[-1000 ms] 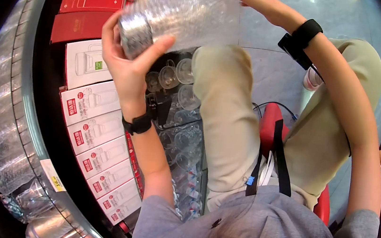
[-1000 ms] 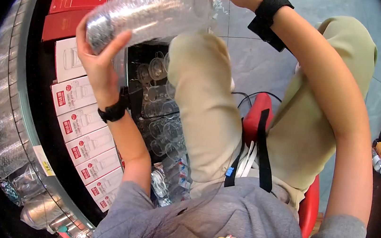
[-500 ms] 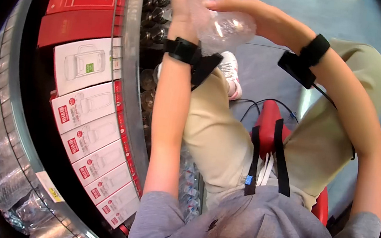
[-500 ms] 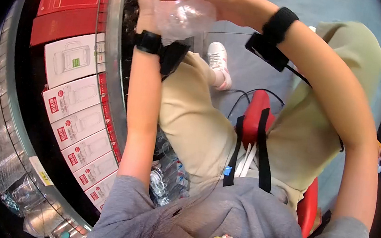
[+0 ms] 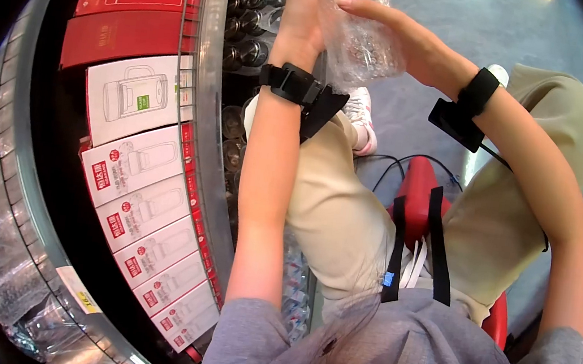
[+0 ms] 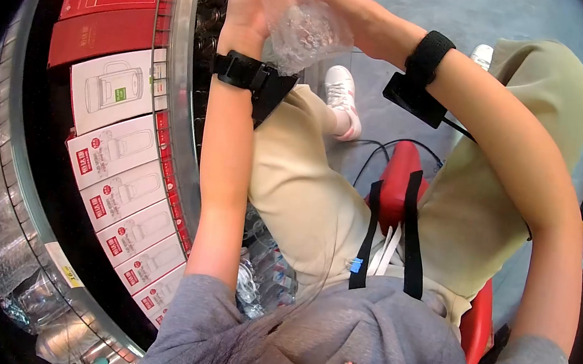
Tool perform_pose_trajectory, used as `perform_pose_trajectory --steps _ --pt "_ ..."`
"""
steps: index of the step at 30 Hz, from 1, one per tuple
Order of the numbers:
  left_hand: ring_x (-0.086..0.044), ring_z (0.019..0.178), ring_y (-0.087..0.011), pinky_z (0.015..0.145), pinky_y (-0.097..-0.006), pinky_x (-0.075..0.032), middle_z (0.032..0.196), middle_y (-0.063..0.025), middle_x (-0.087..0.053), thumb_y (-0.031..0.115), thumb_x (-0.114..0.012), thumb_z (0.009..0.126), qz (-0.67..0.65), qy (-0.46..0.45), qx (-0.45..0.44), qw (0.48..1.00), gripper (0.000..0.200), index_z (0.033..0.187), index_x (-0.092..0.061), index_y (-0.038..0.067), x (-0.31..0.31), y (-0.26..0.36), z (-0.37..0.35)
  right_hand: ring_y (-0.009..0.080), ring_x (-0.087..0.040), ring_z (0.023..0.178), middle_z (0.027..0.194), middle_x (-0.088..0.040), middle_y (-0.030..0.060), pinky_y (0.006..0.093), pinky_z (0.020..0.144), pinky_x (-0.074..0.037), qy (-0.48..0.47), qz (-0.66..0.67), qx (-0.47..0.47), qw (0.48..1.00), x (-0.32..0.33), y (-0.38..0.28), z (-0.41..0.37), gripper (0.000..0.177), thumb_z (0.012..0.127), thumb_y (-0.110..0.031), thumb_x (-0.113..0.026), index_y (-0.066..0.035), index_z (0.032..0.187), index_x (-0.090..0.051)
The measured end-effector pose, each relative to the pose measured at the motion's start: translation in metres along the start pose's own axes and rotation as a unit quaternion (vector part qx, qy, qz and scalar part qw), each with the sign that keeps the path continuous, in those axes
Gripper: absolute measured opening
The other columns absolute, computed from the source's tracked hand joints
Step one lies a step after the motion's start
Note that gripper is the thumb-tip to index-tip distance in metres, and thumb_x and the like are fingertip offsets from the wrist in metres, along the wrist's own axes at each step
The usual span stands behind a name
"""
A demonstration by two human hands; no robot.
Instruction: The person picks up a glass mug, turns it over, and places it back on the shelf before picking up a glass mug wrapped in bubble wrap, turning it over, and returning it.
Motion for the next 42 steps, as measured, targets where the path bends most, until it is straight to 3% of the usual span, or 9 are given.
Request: perform_pose_trajectory --steps 7,25,32,35,40,42 --pt "-0.055 0.101 -0.0308 0.092 -0.0413 -0.042 0.111 -0.0178 -0.056 0.033 -0.044 0.089 -0.006 -0.013 0.01 1.0 0.045 0.117 -0.048 -0.001 -0.008 0.001 -0.005 0.0126 -0.057 0.094 0.105 -0.058 0.0052 0.0284 0.082 -0.045 -0.028 0.014 0.017 0.999 -0.005 -0.003 -0.001 0.048 0.079 -0.038 -0.061 -0.007 0.115 -0.053" --pt "-0.057 0.099 -0.0301 0.09 -0.0426 -0.044 0.108 -0.0175 -0.057 0.027 -0.044 0.089 0.04 0.007 -0.016 0.999 0.04 0.115 -0.048 -0.003 -0.013 0.004 -0.014 0.0104 -0.059 0.086 0.096 -0.061 0.0053 0.0249 0.076 -0.046 -0.032 -0.038 0.01 0.999 0.004 0.001 -0.004 0.048 0.079 -0.04 -0.062 -0.001 0.106 -0.058" --pt "-0.057 0.098 -0.0303 0.089 -0.0419 -0.045 0.108 -0.017 -0.058 0.029 -0.042 0.09 0.025 0.016 -0.019 0.999 0.041 0.115 -0.048 -0.003 -0.01 0.003 -0.013 0.0088 -0.058 0.087 0.099 -0.06 0.0042 0.0245 0.077 -0.046 -0.011 -0.076 0.031 0.997 0.009 0.001 -0.005 0.049 0.08 -0.041 -0.061 -0.001 0.108 -0.057" --pt "-0.057 0.098 -0.0295 0.089 -0.0414 -0.044 0.109 -0.0164 -0.057 0.031 -0.041 0.09 0.049 0.065 -0.011 0.997 0.043 0.116 -0.048 -0.003 -0.002 0.001 -0.014 0.0082 -0.056 0.092 0.103 -0.059 0.0041 0.0241 0.079 -0.044 -0.013 -0.079 0.035 0.996 0.009 0.001 -0.003 0.05 0.082 -0.04 -0.059 -0.002 0.113 -0.055" --pt "-0.055 0.102 -0.029 0.091 -0.0401 -0.042 0.11 -0.0158 -0.057 0.032 -0.04 0.091 0.064 0.036 -0.024 0.997 0.043 0.116 -0.048 -0.003 0.001 0.0 -0.011 0.0078 -0.053 0.098 0.109 -0.057 0.0043 0.0244 0.084 -0.042 -0.006 -0.109 0.026 0.994 0.014 0.008 0.001 0.052 0.084 -0.042 -0.055 -0.005 0.119 -0.053" --pt "-0.054 0.103 -0.0291 0.092 -0.0399 -0.041 0.111 -0.0158 -0.056 0.03 -0.04 0.091 0.06 0.023 -0.02 0.998 0.043 0.117 -0.048 -0.003 -0.003 0.003 -0.013 0.0081 -0.053 0.098 0.109 -0.057 0.0041 0.0249 0.084 -0.042 0.002 -0.121 0.073 0.99 0.014 -0.001 0.0 0.052 0.084 -0.044 -0.053 -0.005 0.119 -0.053"
Point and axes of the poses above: each hand's wrist, its own z-axis towards the middle knuckle, its own x-axis out of the back of the hand, y = z × x, the point moved 9 cm from there along z, towards the middle knuckle
